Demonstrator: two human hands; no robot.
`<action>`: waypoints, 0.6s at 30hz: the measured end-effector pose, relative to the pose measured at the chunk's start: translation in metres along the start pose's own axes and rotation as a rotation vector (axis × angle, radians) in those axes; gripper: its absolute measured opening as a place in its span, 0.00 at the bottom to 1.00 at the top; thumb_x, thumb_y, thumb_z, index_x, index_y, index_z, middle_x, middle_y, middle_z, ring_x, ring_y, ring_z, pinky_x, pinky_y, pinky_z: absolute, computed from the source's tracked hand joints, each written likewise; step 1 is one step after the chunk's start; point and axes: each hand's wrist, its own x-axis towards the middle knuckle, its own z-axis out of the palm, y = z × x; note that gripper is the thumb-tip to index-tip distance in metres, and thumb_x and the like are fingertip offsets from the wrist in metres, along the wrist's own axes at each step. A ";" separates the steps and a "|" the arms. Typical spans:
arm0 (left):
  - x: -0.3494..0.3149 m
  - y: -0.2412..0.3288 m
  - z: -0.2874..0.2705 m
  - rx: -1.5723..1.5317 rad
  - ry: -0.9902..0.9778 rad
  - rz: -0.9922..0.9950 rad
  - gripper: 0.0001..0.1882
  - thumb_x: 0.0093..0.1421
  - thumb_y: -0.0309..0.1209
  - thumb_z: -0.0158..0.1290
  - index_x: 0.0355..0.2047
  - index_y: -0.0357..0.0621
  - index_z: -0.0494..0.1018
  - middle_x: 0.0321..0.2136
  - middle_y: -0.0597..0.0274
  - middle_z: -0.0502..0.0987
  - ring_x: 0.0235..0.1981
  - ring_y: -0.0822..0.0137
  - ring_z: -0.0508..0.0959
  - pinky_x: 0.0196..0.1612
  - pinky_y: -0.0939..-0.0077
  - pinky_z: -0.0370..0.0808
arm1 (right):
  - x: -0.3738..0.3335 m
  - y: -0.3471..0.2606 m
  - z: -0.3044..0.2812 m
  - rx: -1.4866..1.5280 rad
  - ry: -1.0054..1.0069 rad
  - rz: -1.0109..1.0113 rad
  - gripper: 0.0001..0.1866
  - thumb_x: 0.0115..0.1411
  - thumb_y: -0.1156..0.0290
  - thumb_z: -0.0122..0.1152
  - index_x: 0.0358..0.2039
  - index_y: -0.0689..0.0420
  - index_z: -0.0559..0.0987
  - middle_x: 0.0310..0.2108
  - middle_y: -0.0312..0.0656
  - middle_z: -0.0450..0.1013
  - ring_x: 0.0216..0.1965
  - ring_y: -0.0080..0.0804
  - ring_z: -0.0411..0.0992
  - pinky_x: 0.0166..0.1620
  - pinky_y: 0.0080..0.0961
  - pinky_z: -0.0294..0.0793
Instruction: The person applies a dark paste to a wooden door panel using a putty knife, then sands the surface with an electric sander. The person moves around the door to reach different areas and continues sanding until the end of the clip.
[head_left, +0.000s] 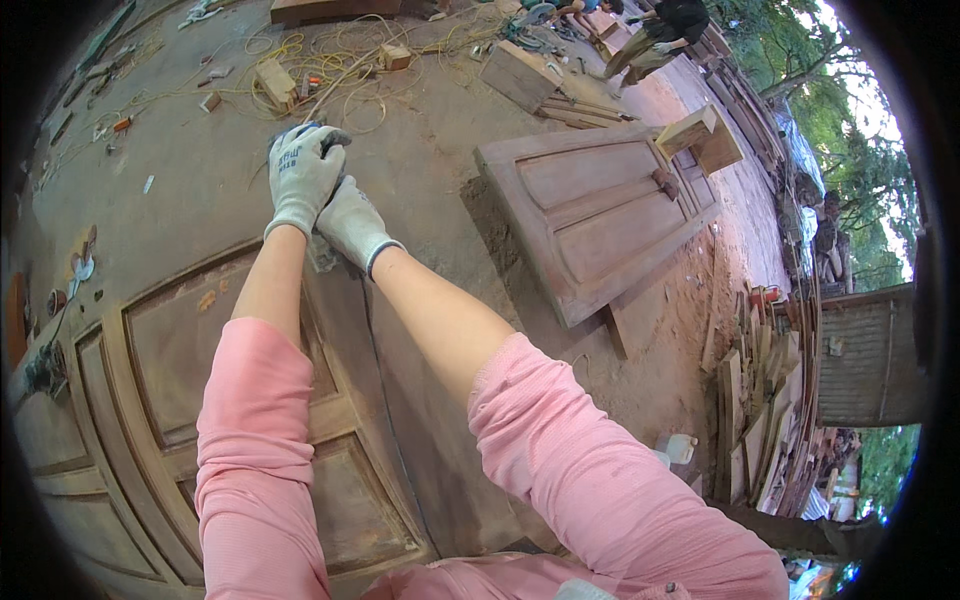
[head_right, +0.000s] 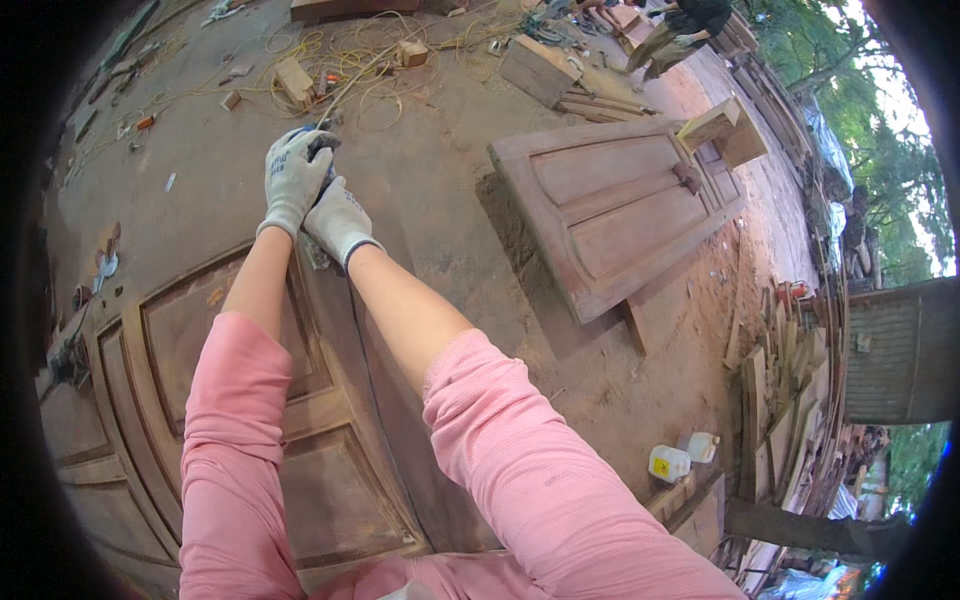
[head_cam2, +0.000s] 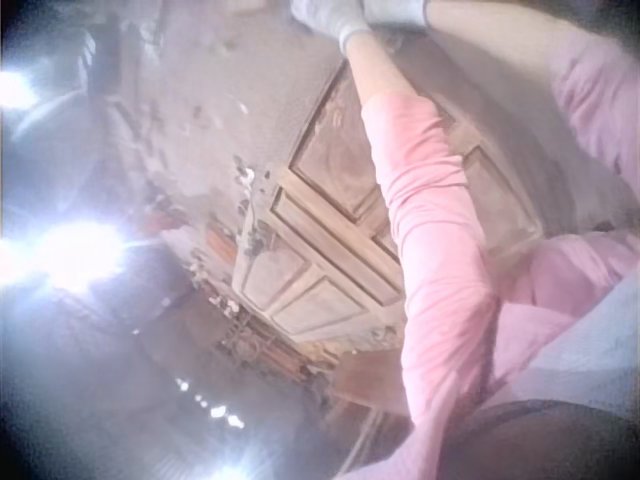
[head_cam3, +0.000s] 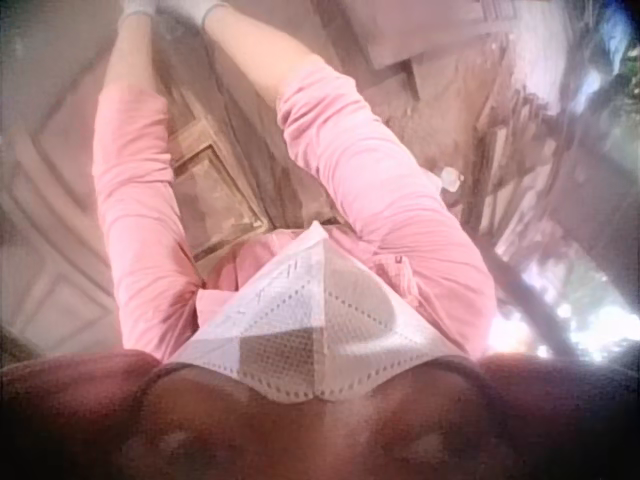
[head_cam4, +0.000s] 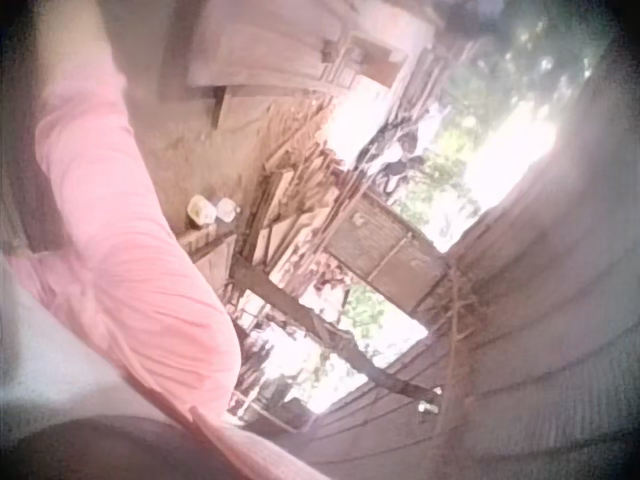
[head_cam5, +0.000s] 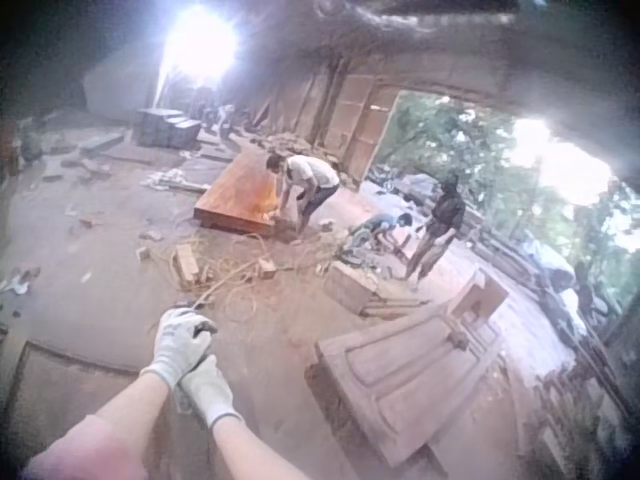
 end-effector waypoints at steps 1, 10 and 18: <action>0.001 0.003 0.003 -0.001 -0.005 0.000 0.09 0.61 0.37 0.57 0.38 0.59 0.86 0.43 0.65 0.85 0.56 0.57 0.78 0.66 0.60 0.67 | 0.003 0.002 -0.002 0.024 0.012 -0.001 0.39 0.65 0.46 0.61 0.63 0.66 0.69 0.61 0.64 0.75 0.65 0.57 0.73 0.65 0.47 0.73; -0.064 0.048 -0.019 -0.038 -0.050 -0.021 0.09 0.59 0.36 0.58 0.36 0.59 0.87 0.43 0.63 0.86 0.58 0.58 0.77 0.69 0.58 0.63 | -0.074 0.032 0.001 0.027 -0.023 0.045 0.41 0.66 0.43 0.60 0.65 0.66 0.65 0.60 0.68 0.75 0.62 0.62 0.74 0.63 0.50 0.72; -0.234 0.139 -0.082 -0.104 -0.110 0.040 0.10 0.56 0.30 0.59 0.38 0.55 0.86 0.42 0.62 0.86 0.60 0.51 0.76 0.72 0.44 0.59 | -0.264 0.101 0.022 0.047 -0.032 0.096 0.41 0.64 0.45 0.64 0.68 0.57 0.62 0.57 0.65 0.77 0.61 0.64 0.74 0.59 0.54 0.74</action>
